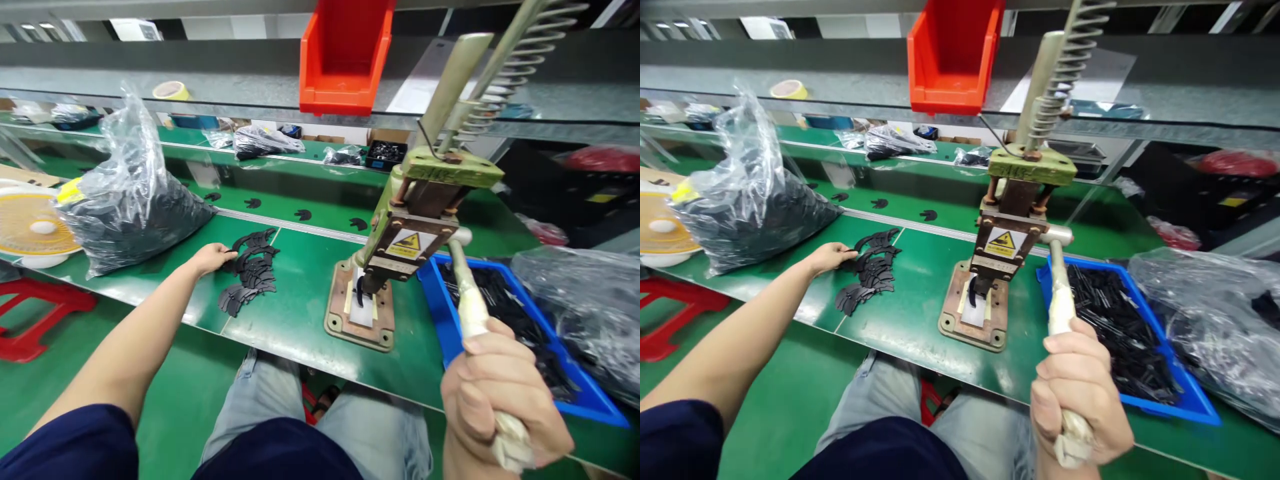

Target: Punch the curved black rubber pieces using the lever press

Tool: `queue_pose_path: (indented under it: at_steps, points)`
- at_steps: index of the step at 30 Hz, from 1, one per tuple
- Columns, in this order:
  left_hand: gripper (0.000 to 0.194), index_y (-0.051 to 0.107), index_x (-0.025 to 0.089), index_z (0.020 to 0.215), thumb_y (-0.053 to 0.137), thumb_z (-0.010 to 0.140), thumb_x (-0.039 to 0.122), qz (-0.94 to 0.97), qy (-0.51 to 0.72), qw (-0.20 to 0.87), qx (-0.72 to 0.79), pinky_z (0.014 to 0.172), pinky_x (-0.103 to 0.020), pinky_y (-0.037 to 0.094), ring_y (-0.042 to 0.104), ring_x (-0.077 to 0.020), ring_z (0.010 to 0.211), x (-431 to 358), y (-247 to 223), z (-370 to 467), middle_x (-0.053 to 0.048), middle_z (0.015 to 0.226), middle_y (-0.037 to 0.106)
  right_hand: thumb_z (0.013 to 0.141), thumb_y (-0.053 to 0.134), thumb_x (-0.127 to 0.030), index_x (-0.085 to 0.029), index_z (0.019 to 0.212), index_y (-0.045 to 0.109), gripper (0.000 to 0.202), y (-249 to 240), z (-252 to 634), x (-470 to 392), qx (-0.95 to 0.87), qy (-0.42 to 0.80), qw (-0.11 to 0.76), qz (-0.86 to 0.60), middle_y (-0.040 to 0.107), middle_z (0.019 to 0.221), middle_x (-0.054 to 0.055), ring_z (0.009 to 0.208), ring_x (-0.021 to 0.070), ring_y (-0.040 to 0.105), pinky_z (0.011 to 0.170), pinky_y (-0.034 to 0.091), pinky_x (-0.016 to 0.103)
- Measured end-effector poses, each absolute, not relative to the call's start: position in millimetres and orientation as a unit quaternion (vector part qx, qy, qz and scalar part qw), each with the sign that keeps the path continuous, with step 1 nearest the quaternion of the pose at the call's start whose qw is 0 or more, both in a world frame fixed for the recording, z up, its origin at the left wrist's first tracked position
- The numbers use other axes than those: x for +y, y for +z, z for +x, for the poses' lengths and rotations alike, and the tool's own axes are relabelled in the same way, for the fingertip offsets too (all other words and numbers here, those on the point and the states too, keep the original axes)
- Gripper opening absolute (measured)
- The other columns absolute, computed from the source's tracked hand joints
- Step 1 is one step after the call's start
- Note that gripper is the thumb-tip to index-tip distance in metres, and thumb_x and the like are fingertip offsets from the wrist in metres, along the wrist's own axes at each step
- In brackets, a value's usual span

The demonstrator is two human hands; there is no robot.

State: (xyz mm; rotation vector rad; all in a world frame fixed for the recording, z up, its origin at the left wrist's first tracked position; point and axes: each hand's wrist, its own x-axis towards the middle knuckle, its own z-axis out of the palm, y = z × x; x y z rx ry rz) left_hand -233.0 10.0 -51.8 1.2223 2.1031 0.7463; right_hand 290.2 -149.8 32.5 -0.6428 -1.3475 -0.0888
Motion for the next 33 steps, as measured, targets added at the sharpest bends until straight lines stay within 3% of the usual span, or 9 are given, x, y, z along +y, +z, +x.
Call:
queue_pose_path:
  at_steps: [3,7,10,13,20,28,33]
  points:
    - [0.05,0.051,0.021,0.072,0.076,0.077,0.064,0.46,0.33,0.311,0.763,0.05,-0.024,0.03,0.041,-0.0113,0.049,3,-44,-213,0.006,0.053,0.048,0.076,0.071,-0.021,-0.023,0.06,0.055,0.023,34,290,-154,-0.628,-0.028,0.717,-0.3,0.06,0.062,-0.003,0.073,0.0205,0.064,0.097,0.052,0.063]
    - [0.051,0.053,0.021,0.079,0.068,0.085,0.07,0.482,0.38,0.465,0.638,0.044,-0.021,0.03,0.041,-0.0093,0.045,-12,-35,-142,0.006,0.054,0.05,0.078,0.069,-0.022,-0.024,0.062,0.054,0.023,33,289,-155,-0.633,-0.028,0.713,-0.299,0.059,0.062,-0.004,0.073,0.0186,0.062,0.101,0.052,0.06]
    - [0.05,0.057,0.019,0.086,0.077,0.081,0.065,0.501,0.369,0.554,0.553,0.05,-0.02,0.045,0.057,-0.0099,0.052,-26,-37,-70,0.002,0.068,0.065,0.081,0.069,-0.025,-0.024,0.062,0.053,0.025,33,289,-156,-0.63,-0.027,0.713,-0.307,0.059,0.062,-0.004,0.074,0.0184,0.062,0.102,0.052,0.059]
    - [0.048,0.057,0.018,0.089,0.083,0.079,0.057,0.521,0.333,0.618,0.486,0.054,-0.022,0.05,0.062,-0.0117,0.055,-31,-45,-10,0.0,0.066,0.067,0.08,0.069,-0.023,-0.024,0.063,0.053,0.024,35,289,-157,-0.638,-0.03,0.704,-0.311,0.06,0.063,-0.004,0.074,0.0185,0.063,0.103,0.052,0.059]
    - [0.039,0.058,0.018,0.08,0.08,0.084,0.05,0.558,0.322,0.607,0.465,0.05,-0.02,0.044,0.058,-0.0093,0.052,-16,-55,49,0.003,0.062,0.062,0.079,0.068,-0.021,-0.023,0.062,0.052,0.023,39,288,-155,-0.647,-0.041,0.701,-0.297,0.058,0.062,-0.004,0.072,0.019,0.061,0.1,0.051,0.06]
    - [0.035,0.061,0.017,0.082,0.076,0.086,0.049,0.621,0.285,0.56,0.468,0.049,-0.021,0.039,0.059,-0.0111,0.051,-3,-61,58,0.002,0.059,0.064,0.081,0.068,-0.027,-0.023,0.058,0.047,0.031,38,280,-151,-0.616,-0.062,0.726,-0.298,0.053,0.057,-0.003,0.067,0.0179,0.058,0.096,0.052,0.057]
    - [0.041,0.053,0.02,0.077,0.08,0.084,0.05,0.605,0.252,0.588,0.474,0.042,-0.019,0.033,0.052,-0.0088,0.041,1,-54,59,0.005,0.049,0.059,0.081,0.068,-0.03,-0.023,0.056,0.044,0.035,38,277,-148,-0.598,-0.073,0.739,-0.303,0.051,0.055,-0.003,0.064,0.0172,0.056,0.094,0.053,0.056]
